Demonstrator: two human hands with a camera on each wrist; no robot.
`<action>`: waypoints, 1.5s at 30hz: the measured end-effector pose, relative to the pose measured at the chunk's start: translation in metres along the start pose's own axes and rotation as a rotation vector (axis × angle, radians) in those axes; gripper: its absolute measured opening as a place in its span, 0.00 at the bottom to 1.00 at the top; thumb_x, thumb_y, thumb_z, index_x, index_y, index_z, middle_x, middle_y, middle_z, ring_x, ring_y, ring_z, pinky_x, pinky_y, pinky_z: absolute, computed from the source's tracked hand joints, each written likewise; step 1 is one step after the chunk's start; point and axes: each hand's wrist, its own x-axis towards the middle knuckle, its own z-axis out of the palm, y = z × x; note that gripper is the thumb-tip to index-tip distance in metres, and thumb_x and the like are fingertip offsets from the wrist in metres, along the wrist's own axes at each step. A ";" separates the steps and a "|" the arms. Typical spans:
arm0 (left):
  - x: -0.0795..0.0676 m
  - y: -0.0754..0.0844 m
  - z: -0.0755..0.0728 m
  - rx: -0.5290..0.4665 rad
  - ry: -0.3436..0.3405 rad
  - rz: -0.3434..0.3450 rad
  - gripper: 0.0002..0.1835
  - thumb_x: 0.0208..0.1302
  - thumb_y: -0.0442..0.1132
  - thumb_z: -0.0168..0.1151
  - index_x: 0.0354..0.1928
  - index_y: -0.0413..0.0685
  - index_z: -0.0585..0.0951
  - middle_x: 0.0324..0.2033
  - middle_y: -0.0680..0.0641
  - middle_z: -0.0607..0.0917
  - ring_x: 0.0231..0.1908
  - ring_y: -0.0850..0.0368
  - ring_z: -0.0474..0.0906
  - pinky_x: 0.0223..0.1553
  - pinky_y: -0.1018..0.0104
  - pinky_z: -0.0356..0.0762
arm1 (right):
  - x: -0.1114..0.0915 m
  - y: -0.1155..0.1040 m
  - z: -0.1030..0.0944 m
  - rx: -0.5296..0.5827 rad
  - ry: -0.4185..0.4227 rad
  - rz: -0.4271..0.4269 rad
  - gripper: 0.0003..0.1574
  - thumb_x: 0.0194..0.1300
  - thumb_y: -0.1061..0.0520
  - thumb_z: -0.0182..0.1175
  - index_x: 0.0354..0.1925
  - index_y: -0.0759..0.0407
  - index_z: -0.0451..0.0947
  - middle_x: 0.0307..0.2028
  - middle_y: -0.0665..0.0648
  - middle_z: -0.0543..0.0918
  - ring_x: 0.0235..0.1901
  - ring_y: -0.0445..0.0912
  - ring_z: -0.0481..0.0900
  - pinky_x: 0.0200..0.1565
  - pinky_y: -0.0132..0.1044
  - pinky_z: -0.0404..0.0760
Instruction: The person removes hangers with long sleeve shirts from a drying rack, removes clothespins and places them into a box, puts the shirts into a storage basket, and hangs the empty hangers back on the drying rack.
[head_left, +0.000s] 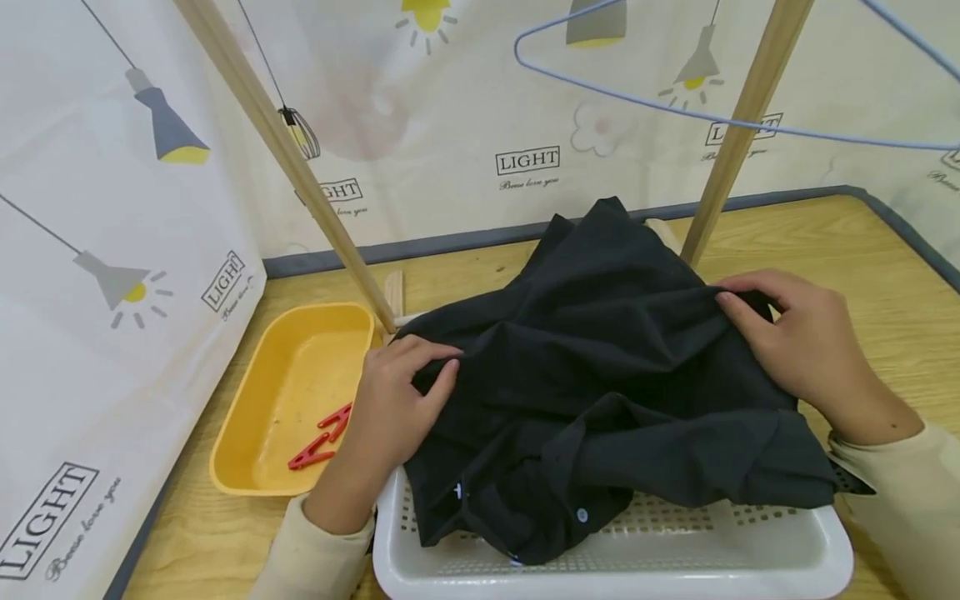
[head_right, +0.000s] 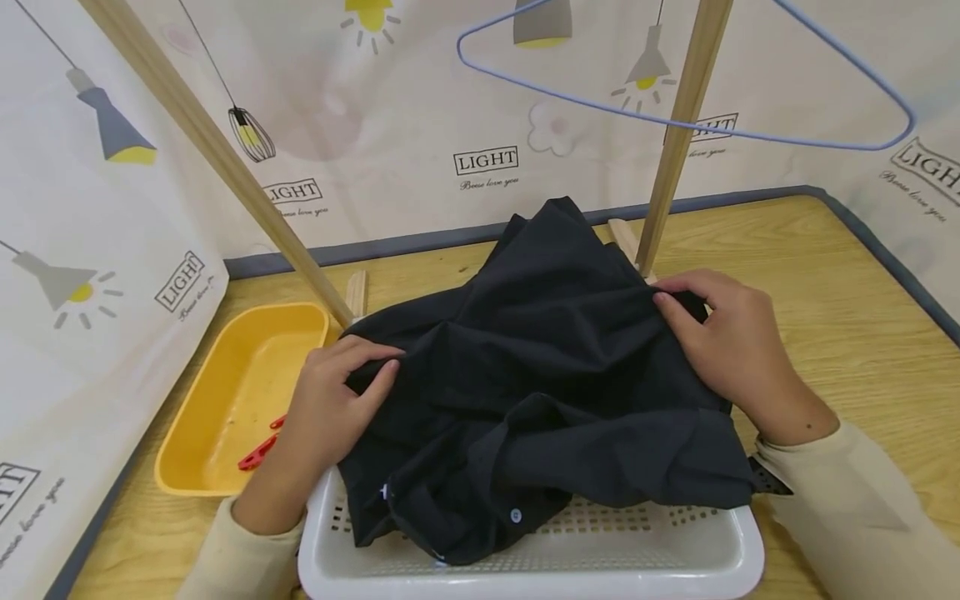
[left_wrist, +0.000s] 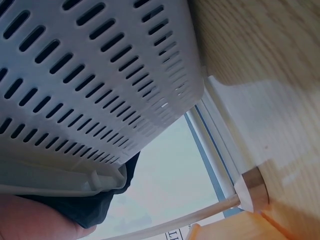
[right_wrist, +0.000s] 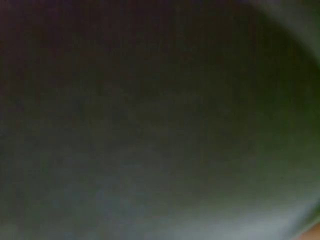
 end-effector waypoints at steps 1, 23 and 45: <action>0.001 0.000 0.000 0.002 0.001 0.002 0.08 0.59 0.46 0.61 0.39 0.56 0.84 0.34 0.57 0.82 0.37 0.62 0.76 0.45 0.61 0.67 | 0.000 -0.001 -0.001 0.007 0.013 -0.011 0.11 0.59 0.58 0.61 0.42 0.56 0.82 0.36 0.56 0.84 0.29 0.22 0.65 0.31 0.24 0.63; 0.000 0.002 -0.001 0.007 -0.005 0.000 0.08 0.59 0.46 0.60 0.38 0.56 0.84 0.34 0.57 0.82 0.37 0.61 0.76 0.45 0.60 0.67 | -0.007 -0.030 -0.025 0.190 -0.083 -0.163 0.20 0.51 0.70 0.64 0.40 0.51 0.82 0.40 0.45 0.82 0.37 0.28 0.76 0.36 0.15 0.70; 0.000 0.003 -0.001 0.011 0.014 0.001 0.08 0.59 0.46 0.61 0.38 0.56 0.84 0.34 0.56 0.83 0.37 0.60 0.76 0.43 0.62 0.66 | -0.014 -0.035 -0.010 0.647 -0.637 -0.558 0.27 0.47 0.78 0.61 0.41 0.53 0.78 0.35 0.48 0.81 0.34 0.35 0.77 0.36 0.25 0.72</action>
